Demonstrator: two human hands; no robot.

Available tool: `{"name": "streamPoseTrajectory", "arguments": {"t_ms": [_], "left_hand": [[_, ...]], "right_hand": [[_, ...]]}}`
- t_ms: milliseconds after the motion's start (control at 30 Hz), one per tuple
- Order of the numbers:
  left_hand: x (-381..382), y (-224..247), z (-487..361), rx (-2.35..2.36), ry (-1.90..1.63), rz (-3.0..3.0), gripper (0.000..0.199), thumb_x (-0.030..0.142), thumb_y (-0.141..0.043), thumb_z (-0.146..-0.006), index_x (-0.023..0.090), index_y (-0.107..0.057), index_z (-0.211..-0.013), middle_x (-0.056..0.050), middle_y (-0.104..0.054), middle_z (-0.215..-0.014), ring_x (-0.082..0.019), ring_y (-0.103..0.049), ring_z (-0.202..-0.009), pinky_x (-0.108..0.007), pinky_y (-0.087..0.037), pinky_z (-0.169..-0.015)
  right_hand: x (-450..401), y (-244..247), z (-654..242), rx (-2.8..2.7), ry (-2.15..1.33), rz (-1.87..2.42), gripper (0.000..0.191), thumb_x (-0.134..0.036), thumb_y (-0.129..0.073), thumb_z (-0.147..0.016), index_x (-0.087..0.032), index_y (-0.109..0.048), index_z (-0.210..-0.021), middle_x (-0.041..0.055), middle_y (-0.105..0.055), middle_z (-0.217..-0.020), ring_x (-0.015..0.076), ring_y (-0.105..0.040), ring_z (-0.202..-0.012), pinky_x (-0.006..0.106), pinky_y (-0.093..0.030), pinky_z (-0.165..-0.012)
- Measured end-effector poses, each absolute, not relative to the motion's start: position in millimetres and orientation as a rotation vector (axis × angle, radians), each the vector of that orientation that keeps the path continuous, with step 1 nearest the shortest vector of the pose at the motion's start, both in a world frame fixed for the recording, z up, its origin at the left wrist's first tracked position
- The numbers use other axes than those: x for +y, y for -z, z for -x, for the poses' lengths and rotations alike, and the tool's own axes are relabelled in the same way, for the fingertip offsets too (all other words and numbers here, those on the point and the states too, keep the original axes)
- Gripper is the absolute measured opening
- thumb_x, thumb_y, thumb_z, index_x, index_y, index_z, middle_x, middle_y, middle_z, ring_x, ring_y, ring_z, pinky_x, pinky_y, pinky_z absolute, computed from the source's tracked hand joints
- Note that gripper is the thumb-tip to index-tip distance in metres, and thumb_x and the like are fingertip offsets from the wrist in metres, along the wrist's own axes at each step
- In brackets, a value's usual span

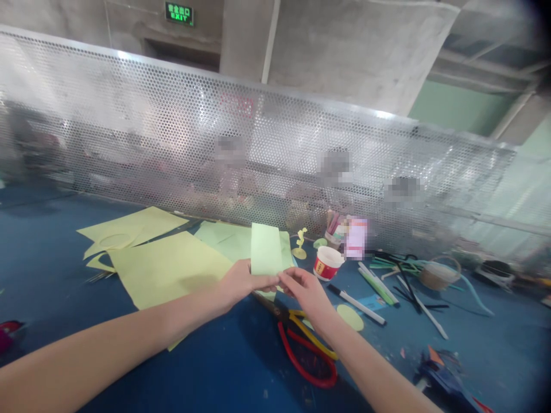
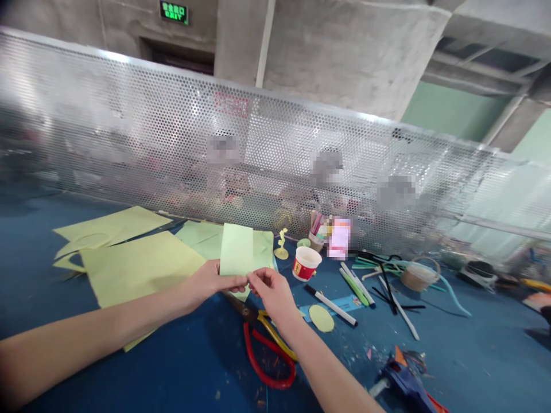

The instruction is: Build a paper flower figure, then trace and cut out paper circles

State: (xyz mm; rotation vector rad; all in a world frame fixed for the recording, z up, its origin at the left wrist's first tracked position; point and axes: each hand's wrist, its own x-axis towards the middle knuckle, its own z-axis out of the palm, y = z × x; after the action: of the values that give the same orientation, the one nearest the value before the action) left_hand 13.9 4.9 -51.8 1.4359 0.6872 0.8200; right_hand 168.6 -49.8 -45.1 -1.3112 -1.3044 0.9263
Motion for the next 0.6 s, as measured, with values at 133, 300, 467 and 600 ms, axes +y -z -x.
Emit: {"name": "streamPoseTrajectory", "arguments": {"t_ms": [133,300,467,600], "left_hand": [[3.4,51.0,-14.5,0.668,-0.811,-1.425,0.027,0.029,-0.074,-0.066,0.013,-0.070,-0.086,-0.006,-0.070,-0.075,-0.017,-0.064,-0.071,-0.025,-0.050,-0.067],[2.8,50.2,-14.4,0.636,-0.810,-1.412,0.031,0.032,-0.074,-0.065,0.013,-0.070,-0.089,-0.006,-0.070,-0.077,-0.017,-0.064,-0.071,-0.027,-0.051,-0.069],[4.4,48.8,-13.0,0.572,-0.791,-1.414,0.032,0.032,-0.073,-0.067,0.013,-0.069,-0.093,-0.007,-0.071,-0.081,-0.019,-0.065,-0.075,-0.029,-0.050,-0.073],[4.5,48.2,-12.6,0.555,-0.761,-1.379,0.033,0.033,-0.072,-0.069,0.012,-0.069,-0.095,-0.008,-0.071,-0.086,-0.019,-0.065,-0.079,-0.030,-0.050,-0.077]], "right_hand": [[-50.7,44.3,-168.2,-1.305,-0.929,1.312,0.027,-0.041,-0.062,-0.070,-0.018,-0.055,-0.060,-0.0056,-0.047,-0.052,0.0093,-0.041,-0.051,0.023,-0.033,-0.052],[-51.3,43.6,-168.7,-1.322,-0.934,1.313,0.026,-0.041,-0.062,-0.071,-0.017,-0.058,-0.063,-0.0042,-0.050,-0.055,0.0094,-0.042,-0.052,0.023,-0.034,-0.053],[-50.4,42.9,-171.2,-1.339,-0.948,1.329,0.026,-0.040,-0.062,-0.072,-0.015,-0.063,-0.070,-0.0012,-0.057,-0.060,0.0102,-0.045,-0.055,0.023,-0.036,-0.055],[-49.6,40.8,-172.2,-1.348,-0.940,1.340,0.027,-0.041,-0.062,-0.071,-0.015,-0.062,-0.067,-0.0019,-0.055,-0.058,0.0098,-0.044,-0.053,0.023,-0.035,-0.054]]}}
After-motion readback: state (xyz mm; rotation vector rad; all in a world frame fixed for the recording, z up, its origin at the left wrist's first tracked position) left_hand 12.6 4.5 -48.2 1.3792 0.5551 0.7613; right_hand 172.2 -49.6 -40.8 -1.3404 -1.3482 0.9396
